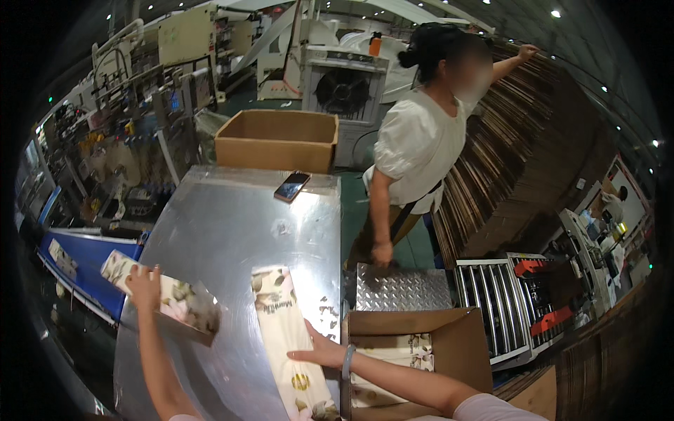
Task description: The person places packaged tissue boxes into cardboard boxes at a factory workstation, arranges them, and moves the filled boxes onto a conveyor belt.
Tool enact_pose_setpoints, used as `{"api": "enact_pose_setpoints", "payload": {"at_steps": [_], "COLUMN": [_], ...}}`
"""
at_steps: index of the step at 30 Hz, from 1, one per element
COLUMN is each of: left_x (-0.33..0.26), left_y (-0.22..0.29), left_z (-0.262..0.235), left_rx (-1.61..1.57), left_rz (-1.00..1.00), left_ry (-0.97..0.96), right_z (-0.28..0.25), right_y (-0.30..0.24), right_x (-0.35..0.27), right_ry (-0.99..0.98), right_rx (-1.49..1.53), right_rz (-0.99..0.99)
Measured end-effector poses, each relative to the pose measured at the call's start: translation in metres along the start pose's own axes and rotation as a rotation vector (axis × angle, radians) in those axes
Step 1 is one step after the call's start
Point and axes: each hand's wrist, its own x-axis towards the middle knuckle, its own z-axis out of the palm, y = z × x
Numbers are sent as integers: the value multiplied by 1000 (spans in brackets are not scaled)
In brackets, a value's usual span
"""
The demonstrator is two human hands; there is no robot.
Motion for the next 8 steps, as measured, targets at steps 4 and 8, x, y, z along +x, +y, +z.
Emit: {"api": "enact_pose_setpoints", "payload": {"at_steps": [4, 8], "left_x": [-125, -215], "left_y": [86, 95], "left_z": [-41, -62], "left_rx": [-172, -693], "left_rz": [348, 424], "left_ry": [-121, -261], "right_z": [-15, -14], "right_y": [-24, -22], "right_x": [1, 16], "right_ry": [-9, -233], "right_rx": [0, 312], "right_rz": [-73, -128]}}
